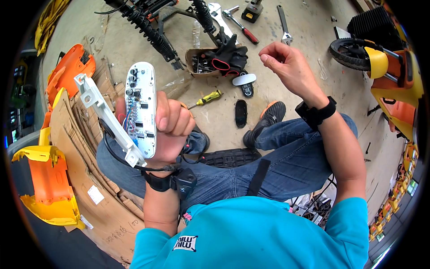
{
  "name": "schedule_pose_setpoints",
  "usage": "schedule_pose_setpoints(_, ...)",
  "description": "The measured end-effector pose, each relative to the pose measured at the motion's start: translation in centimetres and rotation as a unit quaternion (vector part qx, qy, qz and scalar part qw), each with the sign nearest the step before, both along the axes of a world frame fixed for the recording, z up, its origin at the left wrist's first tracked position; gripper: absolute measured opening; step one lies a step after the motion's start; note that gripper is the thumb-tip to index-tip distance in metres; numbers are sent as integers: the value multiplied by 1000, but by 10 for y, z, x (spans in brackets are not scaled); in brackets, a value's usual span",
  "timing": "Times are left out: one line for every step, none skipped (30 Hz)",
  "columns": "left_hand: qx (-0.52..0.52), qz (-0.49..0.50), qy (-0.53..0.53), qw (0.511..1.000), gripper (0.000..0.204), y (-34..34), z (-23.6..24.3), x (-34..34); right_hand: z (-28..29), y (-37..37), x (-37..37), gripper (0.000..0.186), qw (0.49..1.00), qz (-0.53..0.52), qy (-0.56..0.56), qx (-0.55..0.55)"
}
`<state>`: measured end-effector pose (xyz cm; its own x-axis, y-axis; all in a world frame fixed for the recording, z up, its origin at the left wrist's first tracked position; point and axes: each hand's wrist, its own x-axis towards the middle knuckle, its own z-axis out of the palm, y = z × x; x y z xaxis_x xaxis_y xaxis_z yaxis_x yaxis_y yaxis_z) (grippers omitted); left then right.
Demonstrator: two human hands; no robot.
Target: The person holds a small white electronic housing and a circuit board, then reaches into a box to retrieve a small screw and places it onto the board.
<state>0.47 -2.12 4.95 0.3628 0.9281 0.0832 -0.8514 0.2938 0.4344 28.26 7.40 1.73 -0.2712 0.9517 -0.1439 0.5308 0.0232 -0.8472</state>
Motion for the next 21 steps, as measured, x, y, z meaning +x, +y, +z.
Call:
schedule_pose_setpoints(2,2,0,1000,57,0,1,-2,-1,0,-2,20,1000,9,-20,-16)
schedule_pose_setpoints(4,3,1,1000,57,-1,1,-3,-1,1,-4,20,999,17,-41,-31)
schedule_pose_setpoints(6,5,1,1000,56,-1,1,-5,4,-1,-8,20,998,28,-47,-43)
schedule_pose_setpoints(7,8,0,1000,56,-1,2,-6,1,-4,-9,19,998,40,-41,-26)
schedule_pose_setpoints(7,11,-1,1000,56,-2,3,-7,-7,-6,-11,19,998,53,-35,-9)
schedule_pose_setpoints(8,14,-3,1000,56,-2,4,-9,-13,-9,-12,18,997,66,-29,8)
schedule_pose_setpoints(7,16,-5,1000,56,-2,4,-11,-16,-11,-13,17,996,78,-38,4)
schedule_pose_setpoints(6,19,-7,1000,56,-2,4,-12,-18,-12,-15,17,995,91,-46,0)
schedule_pose_setpoints(5,22,-8,1000,57,-2,5,-14,-20,-14,-16,16,993,104,-54,-5)
schedule_pose_setpoints(4,23,-7,1000,57,-2,5,-15,-23,-15,-18,16,991,118,-62,-10)
schedule_pose_setpoints(2,25,-6,1000,57,-3,6,-14,-28,-16,-20,16,990,125,-70,-5)
schedule_pose_setpoints(1,27,-5,1000,57,-3,6,-14,-30,-17,-22,17,988,127,-78,-27)
schedule_pose_setpoints(-3,24,-12,1000,58,-3,4,-15,-31,-17,-25,18,987,128,-87,-50)
schedule_pose_setpoints(-7,21,-18,1000,59,-4,2,-16,-34,-17,-29,19,984,130,-96,-71)
schedule_pose_setpoints(-12,23,-21,999,60,-4,3,-18,-40,-17,-34,20,980,133,-102,-104)
schedule_pose_setpoints(-18,24,-26,999,61,-5,2,-18,-47,-15,-41,20,979,149,-107,-94)
schedule_pose_setpoints(-25,30,-35,999,64,-6,1,-19,-55,-13,-50,20,976,165,-112,-83)
schedule_pose_setpoints(-32,35,-43,998,67,-7,0,-20,-61,-10,-60,20,974,181,-117,-73)
schedule_pose_setpoints(-41,42,-49,997,70,-7,0,-22,-67,-7,-73,20,973,185,-115,-80)
schedule_pose_setpoints(-42,45,-51,997,71,-8,0,-23,-76,-5,-84,20,974,186,-105,-73)
schedule_pose_setpoints(-43,48,-53,997,71,-8,0,-25,-88,-3,-96,21,976,187,-94,-66)
